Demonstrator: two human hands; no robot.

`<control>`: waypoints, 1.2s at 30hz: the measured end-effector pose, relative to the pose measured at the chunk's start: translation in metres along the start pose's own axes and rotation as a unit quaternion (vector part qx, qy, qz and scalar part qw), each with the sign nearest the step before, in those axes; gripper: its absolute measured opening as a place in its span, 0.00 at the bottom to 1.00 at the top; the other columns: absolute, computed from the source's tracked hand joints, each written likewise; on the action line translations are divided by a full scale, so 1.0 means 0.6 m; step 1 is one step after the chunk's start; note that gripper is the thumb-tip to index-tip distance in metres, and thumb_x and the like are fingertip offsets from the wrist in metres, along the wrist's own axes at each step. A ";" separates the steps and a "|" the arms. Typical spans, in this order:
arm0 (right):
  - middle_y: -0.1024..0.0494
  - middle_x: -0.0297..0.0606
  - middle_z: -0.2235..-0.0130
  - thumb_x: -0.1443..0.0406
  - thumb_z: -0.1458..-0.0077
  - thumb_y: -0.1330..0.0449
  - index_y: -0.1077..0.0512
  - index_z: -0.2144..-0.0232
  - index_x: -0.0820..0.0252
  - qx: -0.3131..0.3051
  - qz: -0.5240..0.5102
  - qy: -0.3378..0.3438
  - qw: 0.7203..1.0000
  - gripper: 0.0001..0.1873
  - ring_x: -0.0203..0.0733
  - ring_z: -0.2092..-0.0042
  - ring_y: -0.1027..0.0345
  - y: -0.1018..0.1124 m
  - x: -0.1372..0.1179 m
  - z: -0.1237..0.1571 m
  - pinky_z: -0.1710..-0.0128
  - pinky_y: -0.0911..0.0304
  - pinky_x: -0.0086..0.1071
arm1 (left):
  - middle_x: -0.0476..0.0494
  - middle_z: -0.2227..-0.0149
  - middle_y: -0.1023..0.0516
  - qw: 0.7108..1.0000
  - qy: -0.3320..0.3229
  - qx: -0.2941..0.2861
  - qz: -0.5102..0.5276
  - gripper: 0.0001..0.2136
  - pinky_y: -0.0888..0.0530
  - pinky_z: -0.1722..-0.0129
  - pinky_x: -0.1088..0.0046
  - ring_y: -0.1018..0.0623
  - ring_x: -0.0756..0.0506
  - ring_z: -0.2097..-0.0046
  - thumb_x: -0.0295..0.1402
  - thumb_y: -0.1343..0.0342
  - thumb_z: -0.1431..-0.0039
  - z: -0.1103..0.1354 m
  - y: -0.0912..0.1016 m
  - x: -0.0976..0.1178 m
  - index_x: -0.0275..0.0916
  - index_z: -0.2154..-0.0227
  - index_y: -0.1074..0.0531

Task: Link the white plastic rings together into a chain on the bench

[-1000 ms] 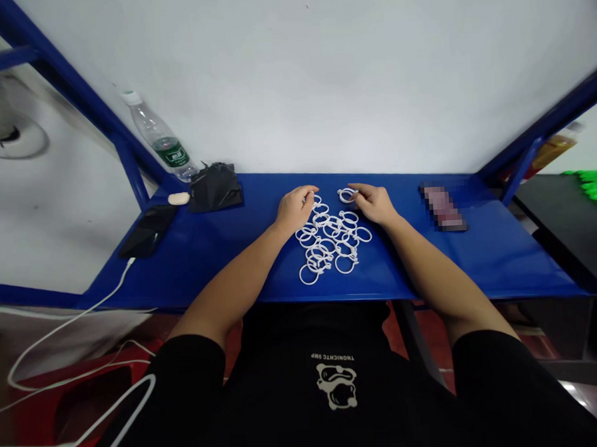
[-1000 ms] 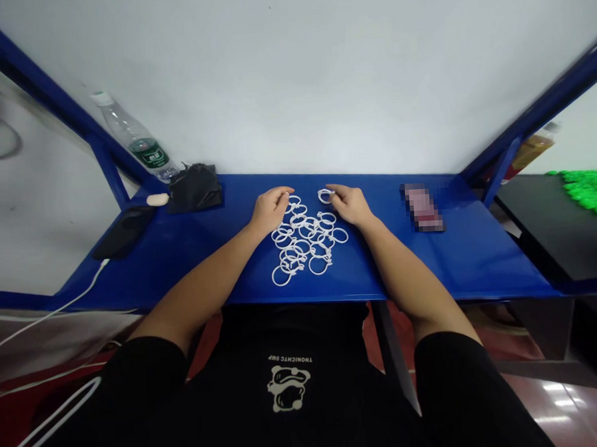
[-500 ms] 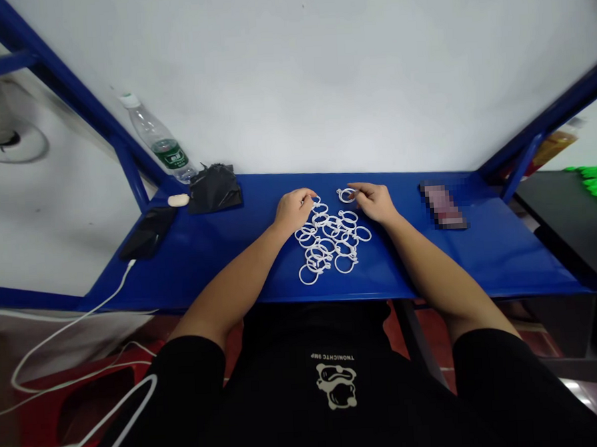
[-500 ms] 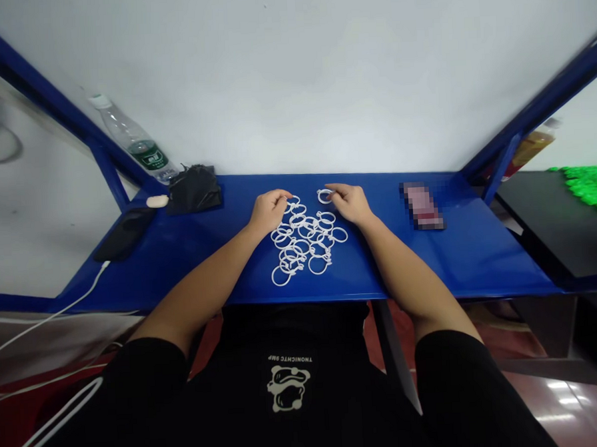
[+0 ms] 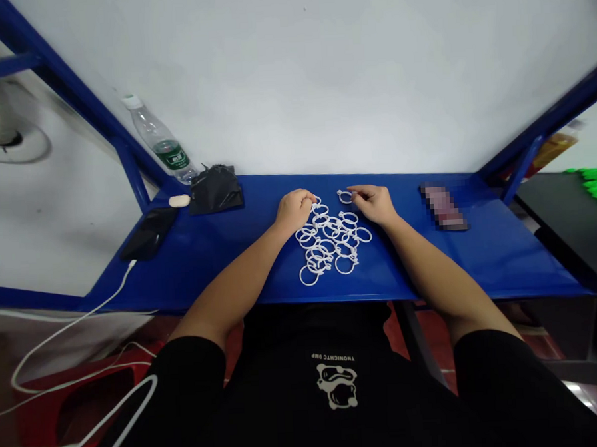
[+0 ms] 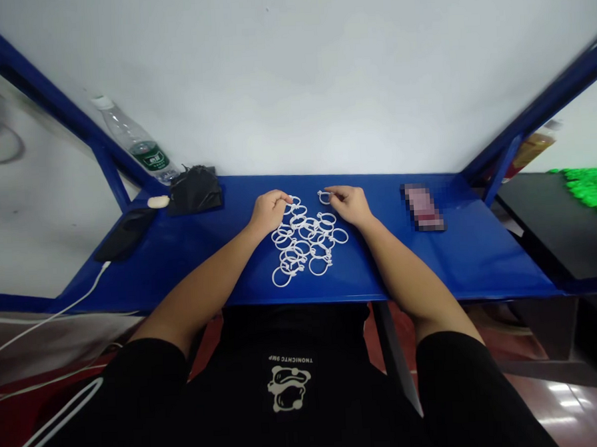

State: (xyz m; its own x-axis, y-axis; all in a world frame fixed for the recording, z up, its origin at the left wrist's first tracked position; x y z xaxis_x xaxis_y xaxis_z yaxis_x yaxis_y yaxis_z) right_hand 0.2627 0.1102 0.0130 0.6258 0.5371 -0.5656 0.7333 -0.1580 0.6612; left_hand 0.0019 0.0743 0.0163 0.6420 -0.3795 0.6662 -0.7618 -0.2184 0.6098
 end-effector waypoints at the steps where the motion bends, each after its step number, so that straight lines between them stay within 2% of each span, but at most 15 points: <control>1: 0.12 0.40 0.64 0.60 0.38 0.41 0.13 0.51 0.58 0.001 0.000 0.004 1.000 0.20 0.47 0.66 0.19 0.001 -0.002 0.000 0.59 0.25 0.40 | 0.46 0.59 0.13 1.000 -0.007 0.000 -0.002 0.18 0.21 0.46 0.64 0.15 0.42 0.54 0.18 0.51 0.39 0.000 0.000 0.000 0.41 0.68 0.17; 4: 0.11 0.40 0.60 0.62 0.38 0.43 0.13 0.52 0.57 0.000 -0.004 0.009 1.000 0.20 0.49 0.60 0.17 0.003 -0.007 -0.001 0.55 0.24 0.42 | 0.46 0.59 0.13 1.000 -0.021 0.002 -0.002 0.17 0.20 0.46 0.64 0.15 0.43 0.54 0.18 0.50 0.39 0.000 -0.001 -0.001 0.42 0.68 0.17; 6: 0.11 0.40 0.59 0.63 0.38 0.44 0.13 0.54 0.56 0.001 -0.005 0.013 1.000 0.20 0.50 0.57 0.17 0.004 -0.008 -0.002 0.53 0.24 0.42 | 0.46 0.59 0.13 1.000 -0.018 0.006 0.004 0.17 0.20 0.47 0.65 0.15 0.43 0.55 0.19 0.49 0.38 0.001 -0.002 -0.005 0.42 0.63 0.16; 9: 0.12 0.40 0.59 0.65 0.39 0.45 0.13 0.57 0.55 0.007 0.003 0.028 1.000 0.19 0.50 0.57 0.18 0.006 -0.009 -0.003 0.53 0.24 0.42 | 0.46 0.62 0.13 1.000 -0.001 0.007 0.014 0.16 0.20 0.51 0.65 0.15 0.44 0.61 0.21 0.48 0.34 0.004 -0.006 -0.014 0.42 0.55 0.17; 11: 0.12 0.40 0.60 0.65 0.39 0.45 0.13 0.59 0.55 0.007 0.007 0.037 0.999 0.19 0.50 0.58 0.18 0.007 -0.010 -0.003 0.53 0.25 0.42 | 0.45 0.59 0.12 0.999 0.005 0.011 0.030 0.16 0.19 0.53 0.66 0.15 0.45 0.63 0.21 0.48 0.31 0.004 -0.008 -0.019 0.43 0.51 0.19; 13: 0.12 0.40 0.60 0.65 0.39 0.45 0.14 0.59 0.55 0.004 0.006 0.041 0.999 0.18 0.50 0.59 0.19 0.007 -0.011 -0.003 0.53 0.25 0.42 | 0.44 0.51 0.12 0.999 0.002 0.017 0.046 0.15 0.19 0.52 0.66 0.14 0.46 0.59 0.21 0.47 0.30 0.004 -0.010 -0.023 0.44 0.49 0.21; 15: 0.12 0.40 0.60 0.65 0.39 0.45 0.14 0.59 0.55 0.003 0.006 0.043 0.999 0.18 0.50 0.59 0.19 0.007 -0.013 -0.002 0.53 0.25 0.43 | 0.42 0.46 0.13 0.999 -0.005 0.017 0.051 0.15 0.18 0.49 0.65 0.13 0.45 0.53 0.21 0.47 0.30 0.003 -0.012 -0.024 0.44 0.50 0.21; 20: 0.12 0.40 0.60 0.65 0.41 0.44 0.14 0.62 0.55 0.009 0.011 0.042 0.999 0.17 0.51 0.59 0.19 0.007 -0.010 -0.004 0.53 0.25 0.43 | 0.42 0.45 0.14 0.999 -0.021 -0.008 0.026 0.14 0.20 0.41 0.61 0.15 0.42 0.44 0.18 0.46 0.33 -0.001 -0.018 -0.024 0.42 0.60 0.19; 26: 0.12 0.39 0.63 0.66 0.42 0.44 0.16 0.69 0.54 0.014 0.013 0.025 1.000 0.16 0.50 0.61 0.19 0.012 -0.006 -0.005 0.54 0.25 0.42 | 0.42 0.40 0.17 0.999 -0.030 -0.037 -0.010 0.20 0.25 0.33 0.58 0.19 0.41 0.38 0.16 0.45 0.38 -0.003 -0.026 -0.032 0.43 0.52 0.17; 29: 0.13 0.39 0.64 0.66 0.42 0.45 0.17 0.71 0.55 0.008 0.013 0.026 1.000 0.16 0.49 0.61 0.19 0.013 -0.008 -0.006 0.56 0.26 0.41 | 0.43 0.41 0.17 0.996 -0.032 -0.058 -0.052 0.18 0.24 0.34 0.53 0.19 0.38 0.39 0.19 0.42 0.38 -0.002 -0.033 -0.039 0.45 0.52 0.16; 32: 0.14 0.39 0.65 0.66 0.43 0.46 0.18 0.73 0.53 0.001 0.018 0.033 0.999 0.15 0.49 0.62 0.20 0.012 -0.009 -0.008 0.56 0.26 0.41 | 0.43 0.46 0.14 0.993 -0.027 -0.054 -0.098 0.15 0.23 0.39 0.48 0.18 0.35 0.45 0.23 0.38 0.37 -0.001 -0.035 -0.046 0.48 0.54 0.15; 36: 0.14 0.40 0.64 0.66 0.43 0.46 0.20 0.73 0.53 -0.011 0.015 0.060 0.998 0.15 0.49 0.61 0.20 0.007 -0.016 -0.007 0.55 0.27 0.42 | 0.42 0.51 0.13 0.991 -0.019 -0.063 -0.119 0.12 0.24 0.42 0.51 0.18 0.34 0.49 0.27 0.36 0.36 -0.002 -0.035 -0.046 0.50 0.55 0.13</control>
State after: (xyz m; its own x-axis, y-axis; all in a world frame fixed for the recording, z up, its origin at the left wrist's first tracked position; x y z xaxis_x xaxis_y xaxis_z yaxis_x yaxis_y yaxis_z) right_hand 0.2591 0.1078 0.0232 0.6097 0.6275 -0.4843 0.7085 -0.1575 0.6879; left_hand 0.0002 0.0901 -0.0141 0.7963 -0.3652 0.4822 -0.5716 -0.1933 0.7974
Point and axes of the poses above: each hand's wrist, its own z-axis away from the middle knuckle, its own y-axis out of the back of the hand, x = y × z, the point moved 5 cm from there along -z, towards the middle knuckle
